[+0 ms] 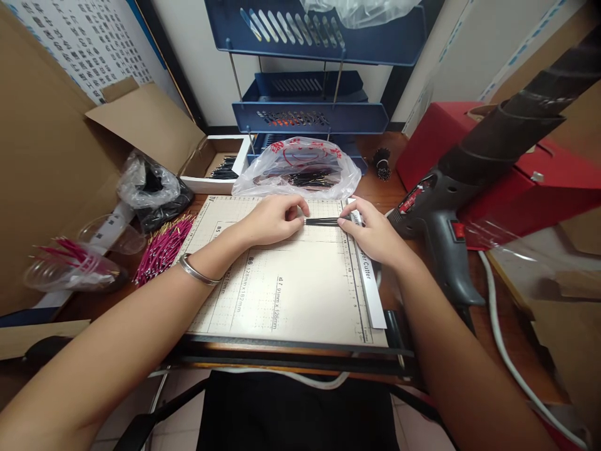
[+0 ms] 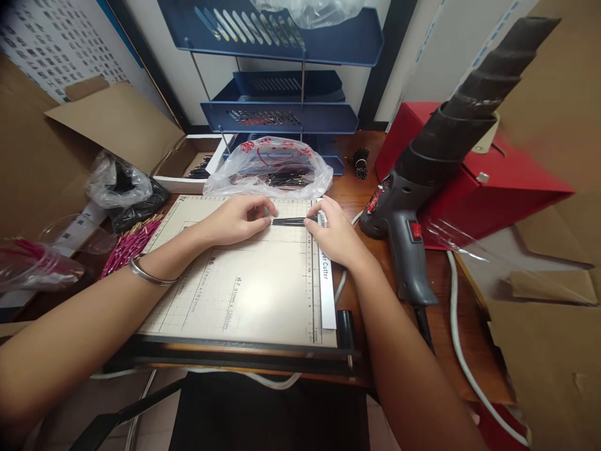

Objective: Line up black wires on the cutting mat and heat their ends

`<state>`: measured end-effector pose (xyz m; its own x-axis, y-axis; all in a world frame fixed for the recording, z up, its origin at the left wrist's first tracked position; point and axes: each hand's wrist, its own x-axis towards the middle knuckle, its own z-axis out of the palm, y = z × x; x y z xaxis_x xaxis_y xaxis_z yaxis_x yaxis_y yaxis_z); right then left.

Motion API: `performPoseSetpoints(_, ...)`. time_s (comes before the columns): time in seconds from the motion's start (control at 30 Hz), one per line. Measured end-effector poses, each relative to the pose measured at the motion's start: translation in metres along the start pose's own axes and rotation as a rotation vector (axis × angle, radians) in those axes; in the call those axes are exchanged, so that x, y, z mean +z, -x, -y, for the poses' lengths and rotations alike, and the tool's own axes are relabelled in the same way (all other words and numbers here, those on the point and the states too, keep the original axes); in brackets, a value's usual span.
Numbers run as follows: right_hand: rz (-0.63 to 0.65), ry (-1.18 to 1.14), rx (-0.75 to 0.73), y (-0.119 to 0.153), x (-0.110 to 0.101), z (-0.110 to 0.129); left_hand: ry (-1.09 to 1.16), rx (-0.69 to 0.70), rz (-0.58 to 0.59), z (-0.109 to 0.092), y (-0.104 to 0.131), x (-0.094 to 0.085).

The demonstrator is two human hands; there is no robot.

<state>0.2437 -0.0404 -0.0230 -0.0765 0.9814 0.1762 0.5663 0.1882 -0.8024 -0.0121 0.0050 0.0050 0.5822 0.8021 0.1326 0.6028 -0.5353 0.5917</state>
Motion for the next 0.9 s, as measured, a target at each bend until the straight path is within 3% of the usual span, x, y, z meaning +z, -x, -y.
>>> performPoseSetpoints(0.67, 0.010, -0.014, 0.016, 0.000, -0.003, 0.000, -0.013, 0.034, 0.008, 0.008, -0.001, 0.001)
performPoseSetpoints(0.77, -0.029, -0.074, -0.019, -0.002, 0.000, -0.009, -0.094, 0.128, -0.060, 0.006, 0.001, 0.004)
performPoseSetpoints(0.9, -0.090, -0.124, 0.083, -0.006, 0.002, -0.021, -0.203, 0.340, -0.144, -0.008, 0.006, 0.010)
